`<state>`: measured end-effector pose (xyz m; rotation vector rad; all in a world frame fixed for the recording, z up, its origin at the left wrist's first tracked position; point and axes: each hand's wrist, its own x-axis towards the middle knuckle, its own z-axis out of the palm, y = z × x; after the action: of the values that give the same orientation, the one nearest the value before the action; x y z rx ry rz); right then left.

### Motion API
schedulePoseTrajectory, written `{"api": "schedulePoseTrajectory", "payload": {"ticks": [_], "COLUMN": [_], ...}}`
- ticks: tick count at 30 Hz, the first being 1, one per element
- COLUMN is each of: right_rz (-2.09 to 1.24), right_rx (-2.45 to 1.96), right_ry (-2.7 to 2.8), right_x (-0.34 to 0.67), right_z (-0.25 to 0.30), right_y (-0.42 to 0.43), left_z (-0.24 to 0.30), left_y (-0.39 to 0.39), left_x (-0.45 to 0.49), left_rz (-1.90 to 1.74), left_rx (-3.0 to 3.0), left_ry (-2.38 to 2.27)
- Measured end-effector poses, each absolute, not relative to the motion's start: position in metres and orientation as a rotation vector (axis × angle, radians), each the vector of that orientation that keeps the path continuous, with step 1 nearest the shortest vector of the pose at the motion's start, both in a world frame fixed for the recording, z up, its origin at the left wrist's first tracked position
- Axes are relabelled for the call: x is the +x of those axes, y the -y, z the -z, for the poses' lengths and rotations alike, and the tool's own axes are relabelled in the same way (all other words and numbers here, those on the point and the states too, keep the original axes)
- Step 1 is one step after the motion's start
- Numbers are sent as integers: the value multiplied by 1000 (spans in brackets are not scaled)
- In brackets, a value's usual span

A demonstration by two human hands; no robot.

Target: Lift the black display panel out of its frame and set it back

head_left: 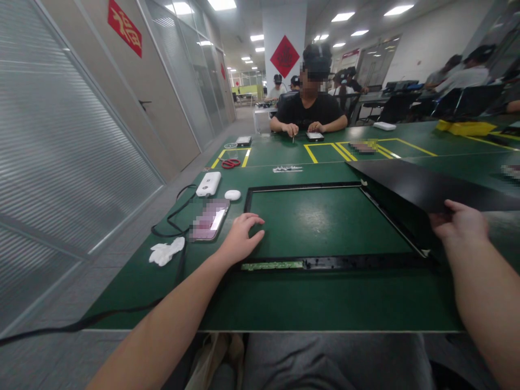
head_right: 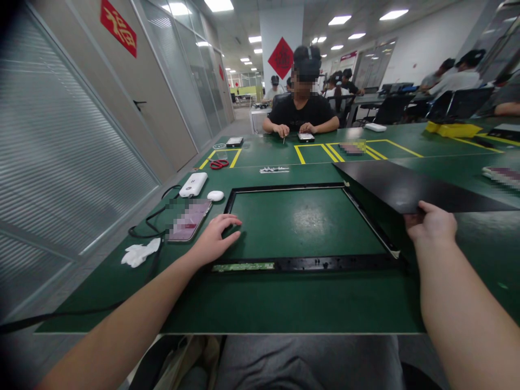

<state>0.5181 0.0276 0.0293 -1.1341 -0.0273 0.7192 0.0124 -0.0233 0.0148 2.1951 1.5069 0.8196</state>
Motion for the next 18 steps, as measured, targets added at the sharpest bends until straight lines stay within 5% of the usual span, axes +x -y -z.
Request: {"api": "schedulePoseTrajectory", "payload": {"ticks": [13, 18], "right_rz": [-771, -827], "right_rx": [-870, -878], "right_ry": [253, 300], "right_x": [462, 465], "right_z": [-65, -64], "right_y": [-7, -6], "left_z": [-19, -18], "left_y": [23, 14], "left_x": [13, 9], "left_rz": [-1033, -1333], "left_rx": [2132, 1645], "left_ry": [-1504, -1536]}}
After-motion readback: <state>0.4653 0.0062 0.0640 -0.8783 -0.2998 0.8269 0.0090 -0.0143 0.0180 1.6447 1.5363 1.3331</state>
